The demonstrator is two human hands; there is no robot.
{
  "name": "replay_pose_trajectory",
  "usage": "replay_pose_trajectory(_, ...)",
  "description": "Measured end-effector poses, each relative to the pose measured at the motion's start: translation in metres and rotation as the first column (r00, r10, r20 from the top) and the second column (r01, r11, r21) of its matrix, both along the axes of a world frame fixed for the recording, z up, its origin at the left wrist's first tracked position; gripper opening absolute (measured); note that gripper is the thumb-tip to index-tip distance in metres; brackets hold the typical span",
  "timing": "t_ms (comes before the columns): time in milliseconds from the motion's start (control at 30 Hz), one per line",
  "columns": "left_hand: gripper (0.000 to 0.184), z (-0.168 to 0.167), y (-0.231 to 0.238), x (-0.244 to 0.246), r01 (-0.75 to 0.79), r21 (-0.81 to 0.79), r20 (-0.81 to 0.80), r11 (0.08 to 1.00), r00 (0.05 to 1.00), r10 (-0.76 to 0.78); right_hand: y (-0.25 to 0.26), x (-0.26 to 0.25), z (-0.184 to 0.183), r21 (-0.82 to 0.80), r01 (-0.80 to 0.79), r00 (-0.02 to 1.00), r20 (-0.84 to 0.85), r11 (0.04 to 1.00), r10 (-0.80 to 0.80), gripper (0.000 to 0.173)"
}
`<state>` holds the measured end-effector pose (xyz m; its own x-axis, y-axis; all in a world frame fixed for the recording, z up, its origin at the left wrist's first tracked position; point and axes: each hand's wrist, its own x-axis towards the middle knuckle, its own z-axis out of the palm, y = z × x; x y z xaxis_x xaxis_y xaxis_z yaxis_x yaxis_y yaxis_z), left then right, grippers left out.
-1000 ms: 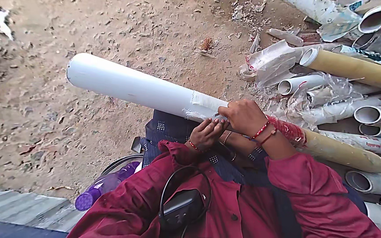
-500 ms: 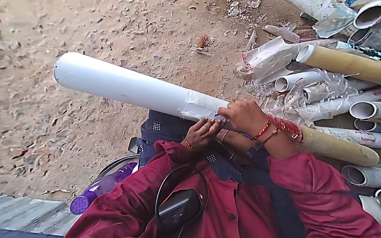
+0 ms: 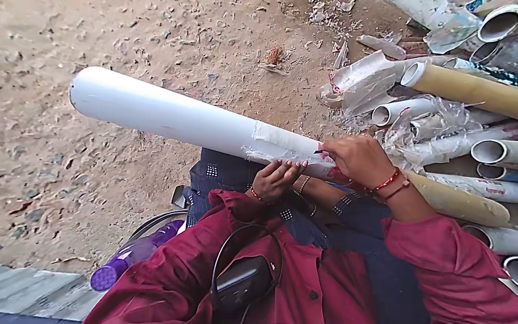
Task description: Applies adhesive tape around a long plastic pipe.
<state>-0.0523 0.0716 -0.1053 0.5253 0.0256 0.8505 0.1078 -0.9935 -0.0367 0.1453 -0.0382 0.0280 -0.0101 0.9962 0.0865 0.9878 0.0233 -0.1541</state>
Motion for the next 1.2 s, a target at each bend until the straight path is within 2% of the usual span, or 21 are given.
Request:
replay_pose_trajectory(67,0.022,0.002,0.000,0.000,-0.010,0.004,-0.013,1.000,1.000,0.010,0.002,-0.008,-0.007,0.017,-0.018,1.000,-0.001,1.000,0.018,0.013)
replay_pose_trajectory(133,0.021,0.003,0.000,0.001,-0.026,0.003,-0.031,1.000,0.999,0.026,0.007,-0.015,-0.011,-0.035,-0.031,0.999,0.043,0.999,0.032,0.010)
replay_pose_trajectory(267,0.017,0.002,-0.001,0.000,-0.018,-0.039,-0.034,0.999,0.999,0.017,0.007,-0.011,-0.003,-0.137,-0.050,0.990,0.126,0.989,0.068,0.014)
replay_pose_trajectory(367,0.019,0.001,0.001,-0.002,0.026,-0.002,-0.023,1.000,0.999,-0.026,-0.002,-0.004,0.011,-0.307,0.035,0.989,0.148,0.951,0.011,0.026)
replay_pose_trajectory(433,0.019,0.004,0.001,-0.001,0.038,-0.032,-0.019,0.999,0.999,-0.039,-0.013,0.005,0.017,-0.405,0.122,0.987,0.142,0.906,-0.069,0.023)
replay_pose_trajectory(500,0.016,0.015,-0.001,0.000,0.019,-0.128,-0.047,0.992,0.999,-0.025,-0.034,0.021,0.013,-0.289,0.164,0.986,0.035,0.943,-0.161,0.018)
replay_pose_trajectory(567,0.022,0.033,-0.007,0.007,-0.076,-0.176,-0.152,0.982,0.987,0.049,-0.054,0.030,0.002,-0.067,0.259,0.964,-0.052,0.964,-0.262,0.019)
replay_pose_trajectory(633,0.032,0.053,-0.012,0.016,-0.153,-0.142,-0.350,0.978,0.932,0.095,-0.063,0.027,-0.014,0.069,0.406,0.911,-0.109,0.911,-0.398,0.026)
replay_pose_trajectory(667,0.030,0.063,-0.012,0.022,-0.149,-0.138,-0.462,0.979,0.884,0.069,-0.063,0.021,-0.024,0.097,0.478,0.874,-0.145,0.873,-0.463,0.026)
replay_pose_trajectory(733,0.024,0.080,-0.009,0.036,-0.090,-0.194,-0.606,0.977,0.794,-0.047,-0.058,0.008,-0.048,0.166,0.577,0.815,-0.186,0.800,-0.549,0.026)
replay_pose_trajectory(800,0.015,0.087,-0.002,0.041,-0.010,-0.242,-0.655,0.970,0.739,-0.155,-0.050,-0.003,-0.076,0.304,0.620,0.782,-0.165,0.724,-0.601,0.024)
replay_pose_trajectory(867,0.012,0.080,0.004,0.034,0.079,-0.204,-0.569,0.976,0.801,-0.184,-0.044,-0.008,-0.084,0.353,0.657,0.746,-0.178,0.666,-0.642,0.025)
replay_pose_trajectory(933,0.022,0.062,0.005,0.018,0.085,-0.116,-0.471,0.990,0.873,-0.130,-0.044,-0.011,-0.071,0.272,0.693,0.721,-0.254,0.668,-0.645,0.024)
replay_pose_trajectory(1000,0.026,0.041,0.002,0.003,0.053,-0.086,-0.408,0.995,0.909,-0.084,-0.046,-0.012,-0.058,0.228,0.634,0.767,-0.306,0.739,-0.564,0.022)
replay_pose_trajectory(1067,0.026,0.026,-0.005,-0.002,0.028,-0.112,-0.318,0.993,0.946,-0.062,-0.044,-0.015,-0.050,0.225,0.502,0.847,-0.320,0.835,-0.424,0.020)
replay_pose_trajectory(1200,0.022,0.017,-0.009,0.003,0.030,-0.158,-0.195,0.987,0.979,-0.061,-0.030,-0.026,-0.036,0.217,0.247,0.955,-0.220,0.944,-0.199,0.017)
